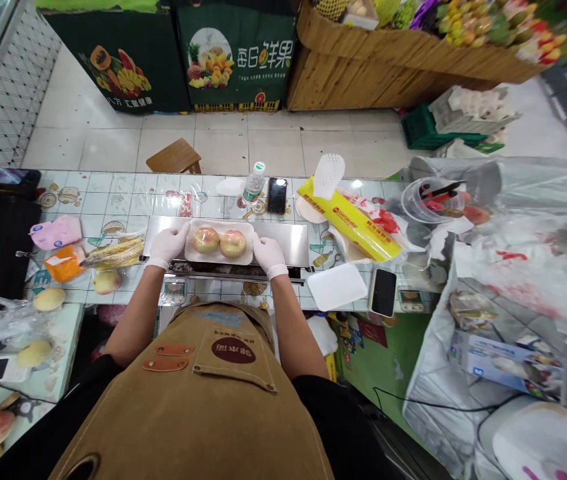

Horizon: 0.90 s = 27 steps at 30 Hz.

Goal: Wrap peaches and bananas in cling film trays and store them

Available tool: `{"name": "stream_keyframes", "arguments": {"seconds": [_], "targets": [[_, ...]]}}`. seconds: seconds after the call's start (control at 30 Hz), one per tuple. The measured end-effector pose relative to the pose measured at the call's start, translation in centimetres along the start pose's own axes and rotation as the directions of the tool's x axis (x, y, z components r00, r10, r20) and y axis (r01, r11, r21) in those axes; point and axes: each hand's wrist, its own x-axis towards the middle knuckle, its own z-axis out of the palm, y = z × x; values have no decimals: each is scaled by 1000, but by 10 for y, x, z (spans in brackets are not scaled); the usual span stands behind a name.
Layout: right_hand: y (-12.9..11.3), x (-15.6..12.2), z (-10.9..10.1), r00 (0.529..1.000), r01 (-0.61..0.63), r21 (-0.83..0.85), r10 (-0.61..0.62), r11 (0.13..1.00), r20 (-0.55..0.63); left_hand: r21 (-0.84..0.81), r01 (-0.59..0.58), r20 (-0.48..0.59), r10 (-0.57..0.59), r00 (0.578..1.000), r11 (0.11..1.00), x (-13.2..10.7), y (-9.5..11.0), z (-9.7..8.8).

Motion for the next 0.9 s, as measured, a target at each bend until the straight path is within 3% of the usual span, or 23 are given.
{"name": "stream_keyframes", "arguments": {"seconds": [0.13, 0.37, 0.6, 0.9], "targets": [[-4, 2, 3, 999, -34, 51, 34, 998, 6, -19, 6, -31, -6, 1000, 1000, 3, 6, 1], [-3, 5, 12, 987, 15, 163, 11, 987, -159, 29, -14, 5, 14, 1000, 999, 12, 10, 2], [3, 2, 15, 920, 1, -93, -37, 996, -390, 33, -67, -109, 70, 992, 997, 11, 1, 10], [11, 9, 12, 918, -99, -303, -31, 948, -396, 167, -51, -235, 90, 968, 985, 16, -6, 15]]}}
